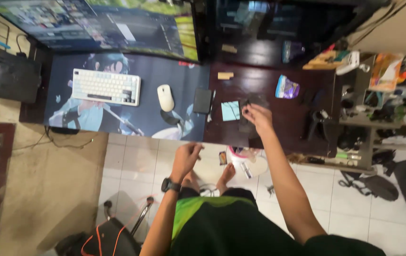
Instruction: The person is organizing various small items, cables, and straps in a desk drawer within a home office environment.
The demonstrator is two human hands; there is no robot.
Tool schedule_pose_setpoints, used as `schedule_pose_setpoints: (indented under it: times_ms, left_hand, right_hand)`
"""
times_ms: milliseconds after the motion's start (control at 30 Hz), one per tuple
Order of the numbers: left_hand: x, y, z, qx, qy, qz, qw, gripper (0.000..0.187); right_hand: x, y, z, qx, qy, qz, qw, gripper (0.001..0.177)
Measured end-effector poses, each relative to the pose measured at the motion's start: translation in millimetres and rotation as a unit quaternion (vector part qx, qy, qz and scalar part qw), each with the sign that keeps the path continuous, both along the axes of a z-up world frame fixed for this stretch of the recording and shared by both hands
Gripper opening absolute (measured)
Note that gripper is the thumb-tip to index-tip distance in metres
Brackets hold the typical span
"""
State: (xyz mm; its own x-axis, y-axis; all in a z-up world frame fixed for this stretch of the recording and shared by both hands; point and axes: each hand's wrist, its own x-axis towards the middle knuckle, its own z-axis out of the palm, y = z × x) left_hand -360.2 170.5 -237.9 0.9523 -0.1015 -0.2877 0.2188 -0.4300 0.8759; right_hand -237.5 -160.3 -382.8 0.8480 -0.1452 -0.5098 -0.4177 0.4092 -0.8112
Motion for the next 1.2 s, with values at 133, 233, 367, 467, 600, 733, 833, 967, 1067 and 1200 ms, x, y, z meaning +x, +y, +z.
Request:
schedule_pose_setpoints:
  times_ms: [133, 233, 367, 467, 600, 733, 833, 967, 1067, 1200]
  left_hand:
    - [7, -22, 12, 0.038, -0.007, -0.017, 0.999, 0.027]
    - [8, -23, 17, 0.027, -0.001, -0.022, 0.999, 0.025]
    - [16, -13, 10, 0.031, 0.016, -0.034, 0.999, 0.024]
    - [28, -3, 0, 0.078, -0.002, -0.065, 0.995, 0.023]
    - [53, 6, -13, -0.005, -0.004, -0.096, 0.995, 0.022]
    - [88, 6, -11, 0.057, 0.001, -0.186, 0.981, 0.026]
    - [110, 10, -34, 0.013, -0.056, -0.249, 0.967, 0.037]
    - [129, 0, -32, 0.069, 0.031, -0.323, 0.943, 0.048]
    - [134, -7, -39, 0.026, 0.023, -0.374, 0.927, 0.039]
    - [125, -28, -42, -0.055, 0.013, -0.456, 0.888, 0.019]
  right_hand:
    - [6, -2, -1, 0.04, -0.012, -0.004, 0.999, 0.026]
    - [13, -6, -8, 0.066, -0.024, -0.022, 0.997, 0.026]
    - [13, -8, -7, 0.089, -0.033, -0.04, 0.995, 0.027]
    - [2, -12, 0, 0.032, 0.002, -0.024, 0.999, 0.029]
    - [-37, -12, 35, -0.207, 0.013, 0.032, 0.978, 0.029]
    - [-99, -10, 46, -0.271, -0.042, 0.038, 0.961, 0.024]
    - [-137, 8, 60, -0.301, 0.012, -0.014, 0.953, 0.021]
    - [-172, 43, 79, -0.302, 0.081, -0.087, 0.946, 0.02]
    - [-195, 69, 108, -0.303, 0.062, -0.125, 0.943, 0.021]
    - [-257, 87, 125, -0.355, 0.061, -0.173, 0.917, 0.024]
